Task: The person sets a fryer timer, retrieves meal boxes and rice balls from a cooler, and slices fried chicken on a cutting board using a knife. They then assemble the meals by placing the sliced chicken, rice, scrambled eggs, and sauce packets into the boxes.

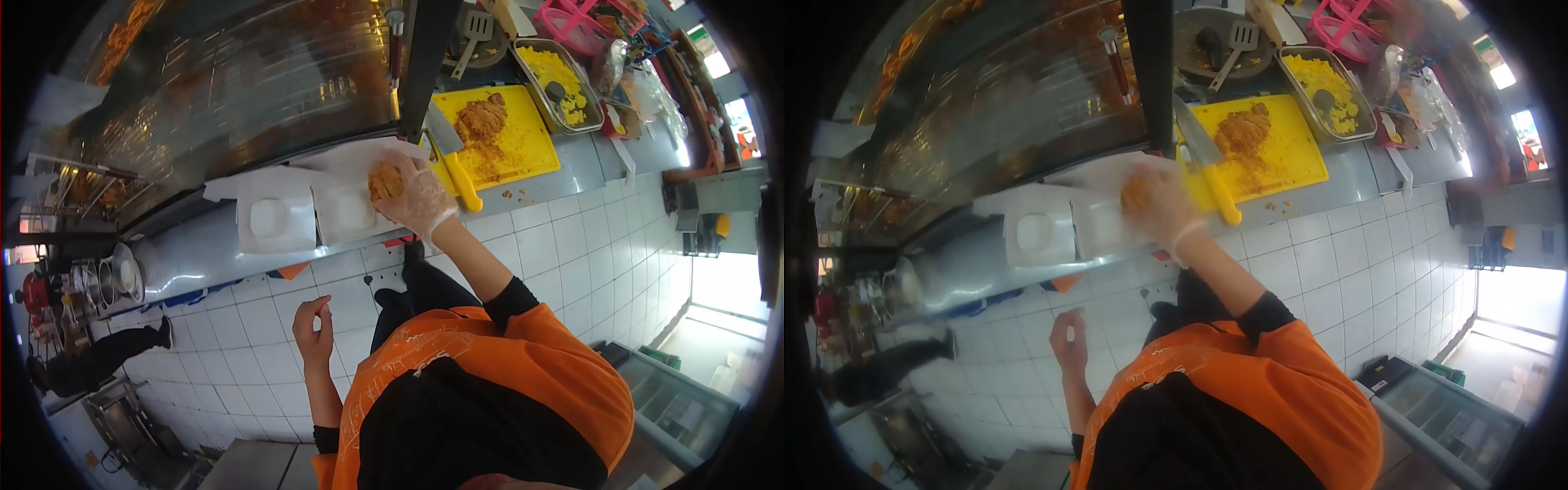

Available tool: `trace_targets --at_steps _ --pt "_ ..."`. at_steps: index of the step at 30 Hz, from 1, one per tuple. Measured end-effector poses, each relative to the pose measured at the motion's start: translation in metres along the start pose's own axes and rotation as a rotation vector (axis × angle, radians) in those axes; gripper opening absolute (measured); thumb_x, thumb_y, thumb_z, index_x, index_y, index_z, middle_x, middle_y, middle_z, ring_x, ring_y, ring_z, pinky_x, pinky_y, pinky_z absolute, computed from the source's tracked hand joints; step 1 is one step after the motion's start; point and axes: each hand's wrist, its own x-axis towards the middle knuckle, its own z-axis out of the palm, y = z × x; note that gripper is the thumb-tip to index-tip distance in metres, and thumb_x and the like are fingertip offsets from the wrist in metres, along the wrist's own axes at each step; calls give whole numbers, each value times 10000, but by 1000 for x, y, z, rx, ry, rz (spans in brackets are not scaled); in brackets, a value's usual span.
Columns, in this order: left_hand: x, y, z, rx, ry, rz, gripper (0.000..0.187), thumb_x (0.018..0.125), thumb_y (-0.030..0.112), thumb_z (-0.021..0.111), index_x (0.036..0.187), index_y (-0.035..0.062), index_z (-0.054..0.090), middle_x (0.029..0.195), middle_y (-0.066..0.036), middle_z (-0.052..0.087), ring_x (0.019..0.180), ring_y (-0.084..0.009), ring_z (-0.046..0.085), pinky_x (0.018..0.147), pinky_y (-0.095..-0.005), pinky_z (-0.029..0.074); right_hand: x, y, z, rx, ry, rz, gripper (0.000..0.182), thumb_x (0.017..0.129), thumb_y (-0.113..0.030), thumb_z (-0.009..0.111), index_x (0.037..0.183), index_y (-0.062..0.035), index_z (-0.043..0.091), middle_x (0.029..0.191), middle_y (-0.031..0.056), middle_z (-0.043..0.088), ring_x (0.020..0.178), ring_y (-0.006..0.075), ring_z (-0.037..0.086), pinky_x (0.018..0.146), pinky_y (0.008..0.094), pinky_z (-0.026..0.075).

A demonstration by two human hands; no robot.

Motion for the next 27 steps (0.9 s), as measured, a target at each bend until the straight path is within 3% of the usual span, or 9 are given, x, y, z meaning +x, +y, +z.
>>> trace_targets --at_steps 1,3,6,8,11,14,15,19,27 --pt "10 0 1 37 -15 45 136 879 -7 573 980 15 661 741 -58 587 628 -139 528 598 -258 424 6 0 2 -82 99 -31 494 764 -174 695 1222 -109 522 1120 147 623 1009 305 616 859 378 506" --pt "18 2 4 -9 50 -4 133 882 -8 572 982 11 658 740 -60 583 634 -137 533 604 -258 427 17 17 -22 -188 -170 10 429 793 -185 672 1200 -107 558 1084 148 642 1014 300 620 870 384 500" --pt "10 3 11 -88 104 -130 127 887 -9 569 980 5 655 735 -63 577 645 -133 540 615 -257 431 38 69 -71 -240 -9 146 318 845 -222 628 1140 -104 619 1032 133 677 1033 272 633 920 380 482" --pt "16 8 16 -110 107 -129 121 891 -5 569 977 2 655 731 -64 573 653 -127 543 629 -257 438 81 100 -112 -145 124 57 513 783 -440 623 1210 -157 596 1167 161 622 1046 337 613 865 417 506" --pt "37 12 26 -125 14 -129 127 883 -1 583 982 13 661 735 -62 576 657 -140 542 631 -264 440 130 169 -109 -885 -19 19 800 723 -581 633 1404 -214 430 1426 211 410 1322 390 386 1030 450 402" --pt "72 21 32 -56 -39 -9 132 874 -6 589 982 13 663 736 -63 577 660 -152 543 632 -268 439 142 124 -103 -938 -483 321 998 660 -658 652 1484 -232 281 1535 236 176 1419 439 132 1118 476 279" --pt "80 23 34 -66 -29 -20 134 871 -8 590 982 13 664 738 -65 578 660 -155 545 633 -271 440 137 124 -100 -933 -430 281 932 660 -639 657 1450 -250 350 1499 278 221 1391 443 218 1085 473 336" --pt "94 22 50 -96 -55 -30 141 864 -10 597 986 13 665 747 -74 586 660 -166 555 632 -280 445 146 120 -114 -803 -364 447 810 668 -553 695 1391 -300 429 1486 235 256 1340 409 333 1034 447 406" --pt "97 15 63 -106 -154 -71 134 870 19 613 994 13 665 788 -93 620 673 -181 578 650 -287 462 148 140 -117 -783 -268 504 964 626 -527 737 1465 -332 305 1516 211 195 1344 406 330 1033 496 396"
